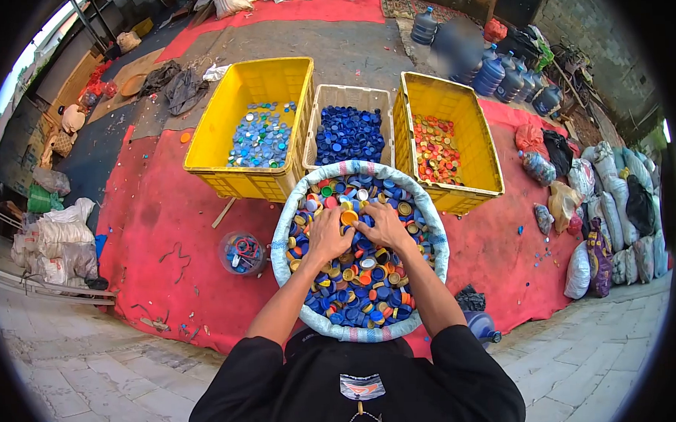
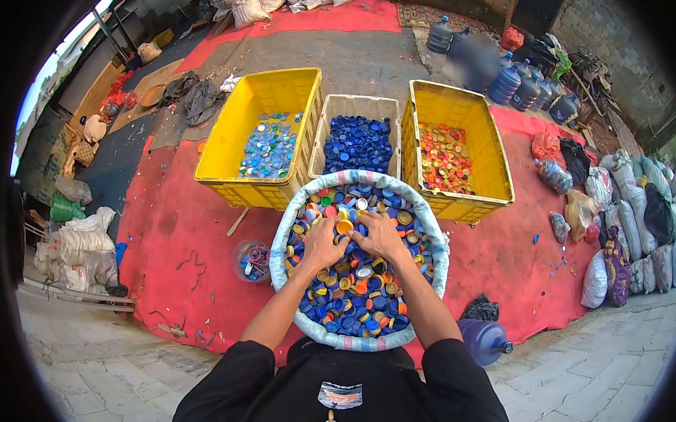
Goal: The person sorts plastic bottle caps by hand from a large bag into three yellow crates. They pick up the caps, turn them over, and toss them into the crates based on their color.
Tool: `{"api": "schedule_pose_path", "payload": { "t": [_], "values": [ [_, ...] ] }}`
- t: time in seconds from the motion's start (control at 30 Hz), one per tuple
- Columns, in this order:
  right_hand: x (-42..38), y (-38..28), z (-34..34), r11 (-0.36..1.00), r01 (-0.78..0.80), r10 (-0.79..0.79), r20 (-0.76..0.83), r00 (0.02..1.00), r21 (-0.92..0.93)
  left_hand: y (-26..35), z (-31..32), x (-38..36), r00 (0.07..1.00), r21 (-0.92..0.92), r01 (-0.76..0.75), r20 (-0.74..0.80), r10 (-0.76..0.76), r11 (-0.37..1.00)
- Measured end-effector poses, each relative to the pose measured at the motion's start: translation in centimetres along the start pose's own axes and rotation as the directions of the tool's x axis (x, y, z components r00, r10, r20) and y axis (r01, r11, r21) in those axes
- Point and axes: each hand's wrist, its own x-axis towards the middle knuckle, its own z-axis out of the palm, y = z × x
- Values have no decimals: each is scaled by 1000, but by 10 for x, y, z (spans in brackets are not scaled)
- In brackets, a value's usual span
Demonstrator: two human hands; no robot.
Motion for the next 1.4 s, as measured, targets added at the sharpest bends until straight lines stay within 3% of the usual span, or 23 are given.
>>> {"api": "schedule_pose_path", "payload": {
  "t": [0.07, 0.1, 0.13, 0.2, 0.27, 0.33, 0.4, 0.43, 0.5, 0.53, 0.6, 0.67, 0.77, 0.87, 1.0, 1.03, 1.13, 1.17, 1.2, 1.27, 1.3, 1.33, 1.4],
  "values": [
    [-33, -10, -7, 998, 21, -17, -69, 997, 63, 24, -23, -34, 988, 32, -94, 123, 89, 995],
    [-46, -20, -23, 999, -5, 4, 33, 999, 43, 29, -34, -43, 970, 24, -147, 198, 139, 989],
    [-58, -37, -40, 997, -53, 58, 88, 994, -64, 35, -45, -45, 978, -25, -71, 194, 75, 997],
    [-67, -43, -59, 996, -77, 83, 123, 989, -55, 42, -61, -44, 979, -121, 80, 195, -55, 989],
    [-60, -16, -51, 981, -123, 127, -20, 992, 148, 25, -55, -24, 997, -164, 32, -58, -42, 986],
    [-38, -2, -49, 939, -254, 275, -64, 959, 230, -6, -38, 1, 988, -53, -9, -156, 1, 999],
    [-18, 24, -31, 933, -191, 255, -184, 949, 306, -17, -28, 23, 998, -23, 32, -48, -34, 999],
    [-8, 26, -29, 924, -238, 290, -142, 946, 301, -23, -23, 33, 999, -6, 49, 5, -49, 999],
    [12, 26, -21, 898, -335, 366, -60, 929, 286, -43, 3, 49, 997, 113, -40, -56, 47, 993],
    [21, 31, -10, 919, -346, 371, -117, 921, 187, -36, 4, 52, 993, 173, -80, -76, 95, 982],
    [41, 34, 8, 929, -369, 355, -229, 906, -18, -26, 9, 57, 990, 314, 138, -5, -144, 939],
    [51, 29, 16, 903, -420, 399, -184, 898, -90, -23, 15, 63, 957, 384, 275, -26, -288, 881],
    [53, 20, 31, 899, -384, 340, -218, 915, -211, -10, 6, 66, 851, 305, 456, 127, -510, 836],
    [51, 14, 36, 891, -412, 403, -87, 911, -189, -1, 0, 66, 829, 297, 469, 178, -531, 832],
    [60, 25, 54, 869, -468, 469, 37, 883, 157, -11, -6, 78, 802, 171, 492, 291, -521, 854],
    [57, 18, 48, 855, -467, 470, 44, 882, 226, -17, -1, 79, 809, 170, 503, 252, -531, 847],
    [57, 29, 51, 659, -449, 365, 266, 892, 603, -35, 3, 75, 840, -251, 497, 378, -388, 831],
    [54, 33, 50, 567, -455, 334, 314, 889, 687, -35, 7, 69, 828, -422, 546, 404, -389, 724],
    [49, 28, 41, 582, -400, 281, 287, 916, 708, -30, 6, 61, 876, -469, 476, 333, -350, 744],
    [35, 20, 27, 597, -296, 181, 234, 955, 746, -5, -13, 40, 892, -669, 451, 330, -308, 591],
    [25, 13, 17, 579, -249, 155, 195, 968, 776, 0, -16, 29, 925, -684, 380, 279, -258, 623],
    [12, -4, -3, 590, -274, 155, 227, 961, 759, 3, -16, 17, 986, -688, 169, 121, -118, 706],
    [-12, -8, -13, 838, 22, -43, 25, 999, 546, 23, -36, -10, 997, -525, -37, 36, 65, 850]
  ]
}}
